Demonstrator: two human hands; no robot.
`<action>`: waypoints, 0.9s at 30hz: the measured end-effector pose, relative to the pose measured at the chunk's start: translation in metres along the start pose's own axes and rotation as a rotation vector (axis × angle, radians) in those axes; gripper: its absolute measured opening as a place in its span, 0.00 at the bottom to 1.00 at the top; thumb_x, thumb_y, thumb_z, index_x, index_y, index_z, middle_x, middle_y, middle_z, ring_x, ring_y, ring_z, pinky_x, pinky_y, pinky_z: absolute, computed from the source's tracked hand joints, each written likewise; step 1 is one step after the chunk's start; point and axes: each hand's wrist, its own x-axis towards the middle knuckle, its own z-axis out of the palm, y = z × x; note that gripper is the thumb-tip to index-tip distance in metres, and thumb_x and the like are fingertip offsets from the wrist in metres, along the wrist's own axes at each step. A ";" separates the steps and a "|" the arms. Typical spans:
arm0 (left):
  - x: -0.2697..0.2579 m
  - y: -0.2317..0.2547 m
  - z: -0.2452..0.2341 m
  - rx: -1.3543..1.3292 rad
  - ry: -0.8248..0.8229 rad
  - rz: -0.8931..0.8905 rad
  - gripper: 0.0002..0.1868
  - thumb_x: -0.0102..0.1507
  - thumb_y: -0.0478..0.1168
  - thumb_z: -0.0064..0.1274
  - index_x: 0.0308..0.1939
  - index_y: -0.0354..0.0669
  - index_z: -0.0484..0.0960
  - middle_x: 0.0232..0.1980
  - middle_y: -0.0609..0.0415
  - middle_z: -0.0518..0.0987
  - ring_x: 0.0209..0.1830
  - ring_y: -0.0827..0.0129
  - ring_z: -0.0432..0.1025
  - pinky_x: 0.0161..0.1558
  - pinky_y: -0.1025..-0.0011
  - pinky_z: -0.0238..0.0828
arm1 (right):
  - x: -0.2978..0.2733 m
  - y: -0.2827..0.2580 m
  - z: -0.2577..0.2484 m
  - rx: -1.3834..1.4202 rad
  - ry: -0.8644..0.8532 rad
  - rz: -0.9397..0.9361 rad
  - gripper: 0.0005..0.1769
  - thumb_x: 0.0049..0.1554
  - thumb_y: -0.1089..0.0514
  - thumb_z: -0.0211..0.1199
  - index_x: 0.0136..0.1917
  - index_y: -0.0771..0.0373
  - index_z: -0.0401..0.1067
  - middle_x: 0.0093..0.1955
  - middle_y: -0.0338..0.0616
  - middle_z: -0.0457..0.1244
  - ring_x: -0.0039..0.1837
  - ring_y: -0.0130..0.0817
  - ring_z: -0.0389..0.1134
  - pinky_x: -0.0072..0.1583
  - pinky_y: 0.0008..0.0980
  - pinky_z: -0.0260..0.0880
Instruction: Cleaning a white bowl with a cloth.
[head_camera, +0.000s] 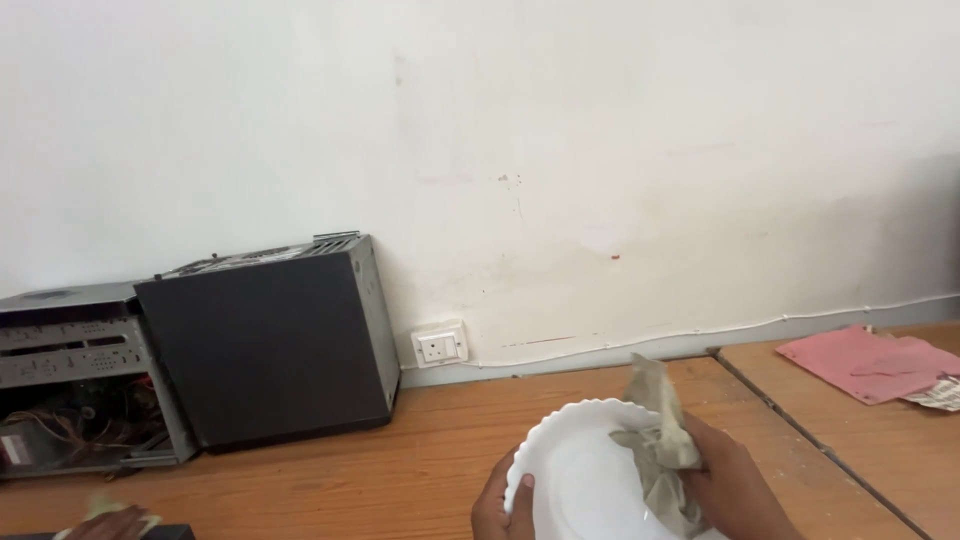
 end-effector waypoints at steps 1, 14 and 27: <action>0.000 -0.003 0.004 -0.001 -0.002 -0.004 0.20 0.65 0.31 0.47 0.61 0.35 0.80 0.57 0.43 0.87 0.61 0.63 0.79 0.63 0.68 0.70 | -0.001 0.029 0.013 -0.002 0.000 0.004 0.31 0.48 0.68 0.66 0.66 0.56 0.71 0.50 0.53 0.74 0.56 0.42 0.77 0.59 0.37 0.73; 0.001 -0.017 0.003 0.217 0.029 0.021 0.31 0.56 0.23 0.42 0.65 0.36 0.74 0.62 0.44 0.80 0.65 0.63 0.75 0.66 0.66 0.65 | 0.030 0.026 -0.012 -0.285 -0.195 -0.023 0.31 0.49 0.60 0.68 0.65 0.57 0.66 0.58 0.53 0.71 0.62 0.49 0.72 0.62 0.43 0.71; -0.012 0.035 0.010 -0.161 0.000 -0.166 0.33 0.41 0.15 0.33 0.35 0.34 0.93 0.71 0.46 0.76 0.76 0.59 0.67 0.74 0.61 0.59 | -0.001 0.018 0.014 0.162 -0.050 0.095 0.36 0.49 0.64 0.69 0.70 0.57 0.66 0.56 0.51 0.71 0.59 0.44 0.77 0.59 0.40 0.74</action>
